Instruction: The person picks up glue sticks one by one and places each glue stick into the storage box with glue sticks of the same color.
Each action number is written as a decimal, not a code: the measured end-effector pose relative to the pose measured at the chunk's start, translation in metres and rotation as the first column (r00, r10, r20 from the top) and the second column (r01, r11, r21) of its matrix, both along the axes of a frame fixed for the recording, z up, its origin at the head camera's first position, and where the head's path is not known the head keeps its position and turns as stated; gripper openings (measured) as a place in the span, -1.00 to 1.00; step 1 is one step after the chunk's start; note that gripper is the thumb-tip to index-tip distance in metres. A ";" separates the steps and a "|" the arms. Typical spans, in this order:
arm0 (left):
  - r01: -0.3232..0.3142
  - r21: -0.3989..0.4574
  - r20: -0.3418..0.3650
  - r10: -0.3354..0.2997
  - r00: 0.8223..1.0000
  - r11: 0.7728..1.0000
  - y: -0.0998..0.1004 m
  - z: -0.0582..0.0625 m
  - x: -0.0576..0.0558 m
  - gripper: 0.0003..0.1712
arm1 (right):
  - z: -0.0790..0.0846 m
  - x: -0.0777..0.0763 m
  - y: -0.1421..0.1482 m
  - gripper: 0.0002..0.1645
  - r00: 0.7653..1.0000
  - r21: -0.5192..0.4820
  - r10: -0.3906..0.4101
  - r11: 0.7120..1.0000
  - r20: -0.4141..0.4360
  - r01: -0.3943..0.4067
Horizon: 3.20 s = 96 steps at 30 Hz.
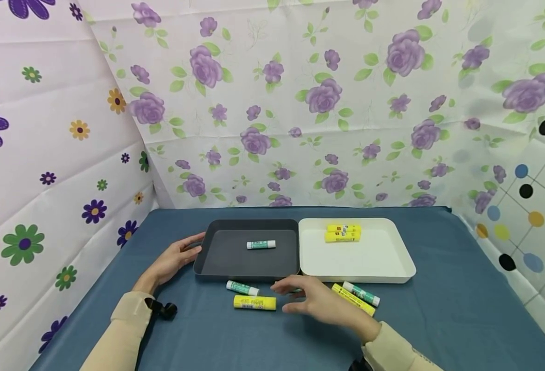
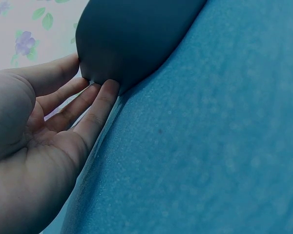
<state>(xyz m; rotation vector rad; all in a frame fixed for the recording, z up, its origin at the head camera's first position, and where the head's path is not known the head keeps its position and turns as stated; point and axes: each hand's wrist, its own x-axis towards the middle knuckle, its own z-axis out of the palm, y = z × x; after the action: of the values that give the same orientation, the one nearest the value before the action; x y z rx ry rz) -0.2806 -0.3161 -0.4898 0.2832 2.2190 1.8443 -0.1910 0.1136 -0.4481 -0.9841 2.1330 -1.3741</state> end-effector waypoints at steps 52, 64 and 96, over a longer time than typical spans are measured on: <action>-0.008 -0.026 -0.002 0.008 1.000 1.000 0.000 -0.003 -0.002 -0.35 | -0.017 -0.007 -0.053 -0.59 0.957 0.244 0.008 0.968 -0.290 0.066; -0.007 -0.017 0.012 0.007 1.000 1.000 -0.001 -0.002 -0.002 -0.36 | -0.015 -0.009 -0.053 -0.63 0.961 0.261 0.004 0.963 -0.276 0.071; -0.007 -0.004 0.019 0.007 1.000 1.000 0.002 0.002 -0.002 -0.33 | 0.012 -0.015 -0.006 -0.65 0.974 0.149 -0.079 0.982 -0.212 0.112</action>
<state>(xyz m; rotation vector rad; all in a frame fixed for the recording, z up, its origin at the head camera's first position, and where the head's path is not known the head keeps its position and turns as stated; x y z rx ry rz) -0.2824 -0.3144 -0.4881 0.2562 2.2138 1.8382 -0.2060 0.1078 -0.4365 -1.0080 2.4301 -1.1645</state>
